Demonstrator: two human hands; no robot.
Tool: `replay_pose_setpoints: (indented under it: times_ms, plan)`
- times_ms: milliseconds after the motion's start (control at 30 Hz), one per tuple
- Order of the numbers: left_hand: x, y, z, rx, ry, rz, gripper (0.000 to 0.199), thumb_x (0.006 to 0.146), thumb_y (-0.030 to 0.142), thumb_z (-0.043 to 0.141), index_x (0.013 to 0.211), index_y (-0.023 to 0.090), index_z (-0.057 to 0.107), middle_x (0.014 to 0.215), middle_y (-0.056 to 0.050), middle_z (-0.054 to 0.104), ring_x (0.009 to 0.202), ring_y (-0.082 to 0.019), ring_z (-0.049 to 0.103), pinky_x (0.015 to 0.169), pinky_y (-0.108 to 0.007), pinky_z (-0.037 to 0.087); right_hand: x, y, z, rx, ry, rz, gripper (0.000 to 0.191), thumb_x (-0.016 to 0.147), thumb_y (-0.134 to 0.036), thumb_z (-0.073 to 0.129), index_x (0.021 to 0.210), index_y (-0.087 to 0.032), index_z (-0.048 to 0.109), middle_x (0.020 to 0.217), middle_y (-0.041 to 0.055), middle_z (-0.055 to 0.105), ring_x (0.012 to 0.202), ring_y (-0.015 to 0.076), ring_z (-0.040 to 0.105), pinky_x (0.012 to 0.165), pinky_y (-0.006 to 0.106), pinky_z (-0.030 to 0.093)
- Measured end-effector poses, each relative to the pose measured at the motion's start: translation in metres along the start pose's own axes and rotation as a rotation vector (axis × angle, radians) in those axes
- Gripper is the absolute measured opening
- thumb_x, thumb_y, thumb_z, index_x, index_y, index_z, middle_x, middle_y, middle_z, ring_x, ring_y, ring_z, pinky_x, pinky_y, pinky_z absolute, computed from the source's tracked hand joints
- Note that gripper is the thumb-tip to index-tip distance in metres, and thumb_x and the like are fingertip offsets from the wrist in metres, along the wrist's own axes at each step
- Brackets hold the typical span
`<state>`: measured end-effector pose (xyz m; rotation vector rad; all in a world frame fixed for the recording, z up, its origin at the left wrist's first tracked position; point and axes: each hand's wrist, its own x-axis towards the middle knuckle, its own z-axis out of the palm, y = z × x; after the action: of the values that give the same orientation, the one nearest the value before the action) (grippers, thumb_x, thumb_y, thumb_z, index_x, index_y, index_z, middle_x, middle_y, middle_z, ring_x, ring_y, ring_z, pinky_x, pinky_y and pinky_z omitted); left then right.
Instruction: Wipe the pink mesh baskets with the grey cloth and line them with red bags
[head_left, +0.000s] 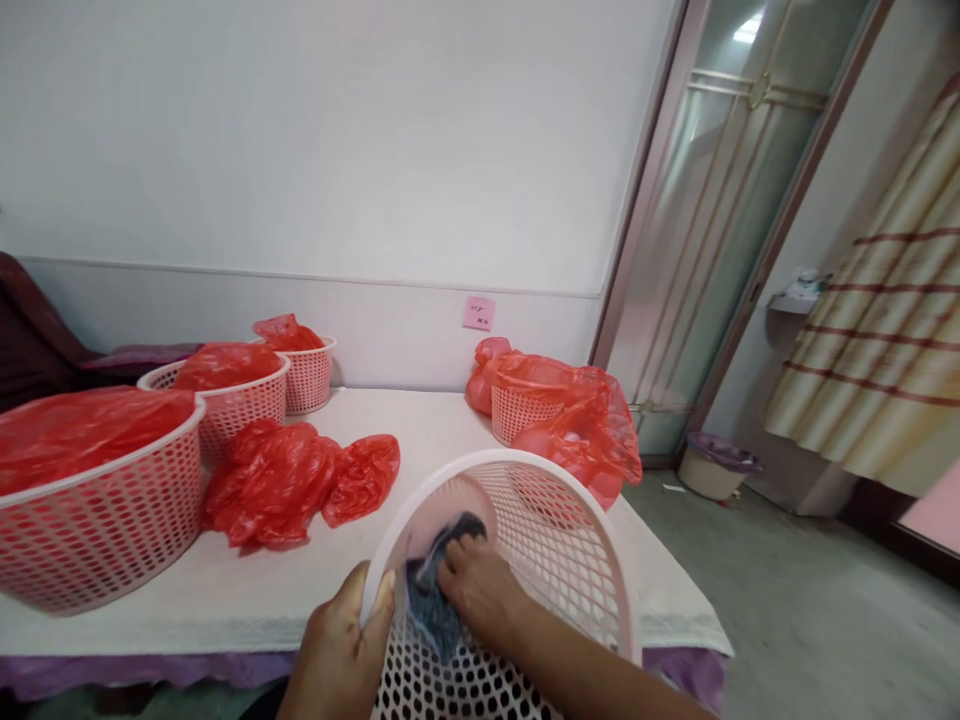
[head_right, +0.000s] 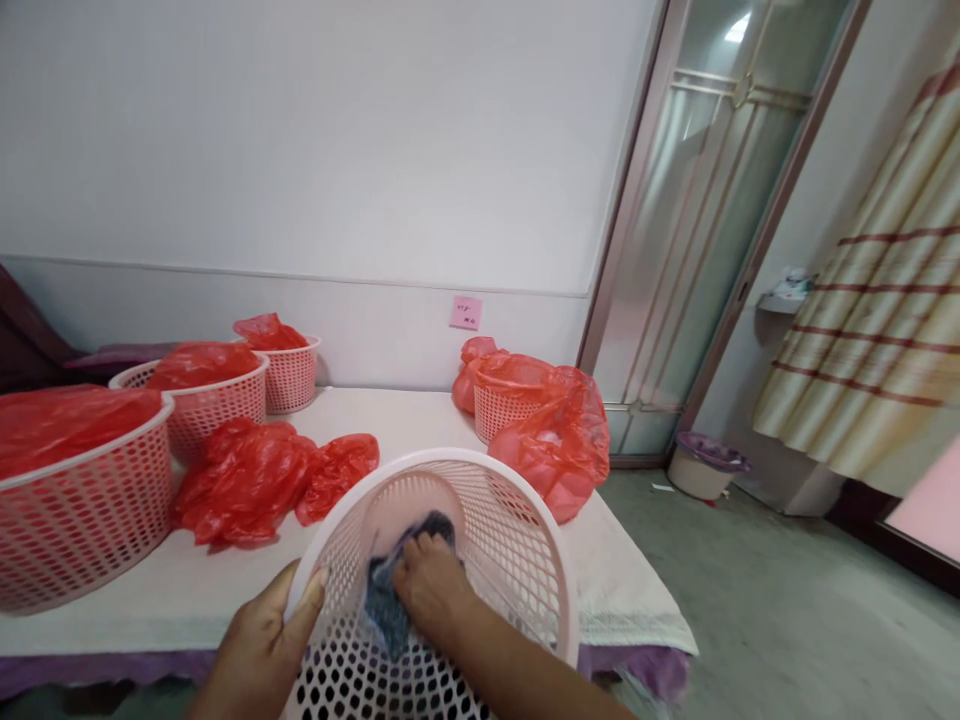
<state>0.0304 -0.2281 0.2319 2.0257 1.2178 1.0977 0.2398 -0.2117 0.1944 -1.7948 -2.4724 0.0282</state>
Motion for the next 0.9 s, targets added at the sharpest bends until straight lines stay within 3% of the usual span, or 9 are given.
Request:
replay_pose_setpoints:
  times_ms: [133,233,400,533,700,800,900]
  plan:
    - [-0.001,0.007,0.001,-0.003,-0.036,0.005,0.035,0.096,0.044,0.038,0.101,0.021,0.064,0.094,-0.006,0.075,0.089,-0.019,0.07,0.081,-0.026,0.054,-0.002,-0.001,0.035,0.204,-0.136,0.146,0.023,0.058,-0.006,0.072,0.079,-0.016,0.073,0.092,0.0145,0.075,0.086,0.033,0.069,0.078,0.041,0.053]
    - [-0.001,0.008,0.002,-0.009,-0.016,0.026,0.033,0.096,0.043,0.04,0.101,0.021,0.064,0.093,-0.006,0.075,0.087,-0.019,0.07,0.082,-0.026,0.054,0.014,0.005,0.042,0.474,-0.109,0.253,0.01,0.067,-0.012,0.065,0.073,-0.016,0.072,0.088,0.0115,0.076,0.09,0.0313,0.071,0.082,0.039,0.053]
    - [0.0,0.012,0.006,-0.058,-0.045,0.019,0.03,0.096,0.041,0.038,0.085,0.023,0.06,0.073,-0.001,0.069,0.07,-0.016,0.066,0.078,-0.025,0.053,0.055,-0.014,0.048,1.029,0.076,0.466,0.029,0.084,-0.022,0.047,0.102,-0.014,0.069,0.093,0.0078,0.076,0.085,0.0206,0.073,0.071,0.028,0.056]
    - [-0.003,0.014,0.005,-0.046,-0.015,0.015,0.027,0.094,0.039,0.042,0.08,0.024,0.059,0.066,0.001,0.067,0.062,-0.016,0.064,0.067,-0.023,0.053,0.085,-0.014,0.05,1.277,0.34,0.636,0.039,0.09,-0.027,0.036,0.115,-0.01,0.06,0.085,0.0114,0.075,0.078,0.0225,0.073,0.064,0.032,0.057]
    - [-0.006,0.011,0.003,-0.061,-0.036,0.039,0.029,0.094,0.039,0.043,0.075,0.025,0.06,0.058,0.001,0.066,0.054,-0.016,0.064,0.054,-0.022,0.052,0.102,0.022,0.04,1.271,0.624,0.753,0.051,0.093,-0.037,0.024,0.129,-0.009,0.048,0.116,0.0166,0.069,0.098,0.0221,0.071,0.073,0.03,0.059]
    - [-0.007,0.012,0.006,-0.081,0.001,0.046,0.03,0.093,0.039,0.042,0.072,0.025,0.059,0.055,0.002,0.064,0.05,-0.016,0.062,0.05,-0.022,0.051,0.102,0.023,0.041,1.124,0.629,0.666,0.05,0.09,-0.038,0.035,0.128,-0.011,0.051,0.125,0.0135,0.066,0.109,0.0209,0.066,0.087,0.029,0.055]
    - [-0.009,0.012,0.011,-0.056,0.036,0.093,0.027,0.091,0.038,0.046,0.071,0.027,0.059,0.05,0.003,0.06,0.044,-0.016,0.059,0.048,-0.022,0.05,0.1,0.014,0.047,0.885,0.538,0.56,0.042,0.086,-0.033,0.048,0.121,-0.014,0.06,0.127,0.0122,0.066,0.121,0.0241,0.059,0.101,0.035,0.047]
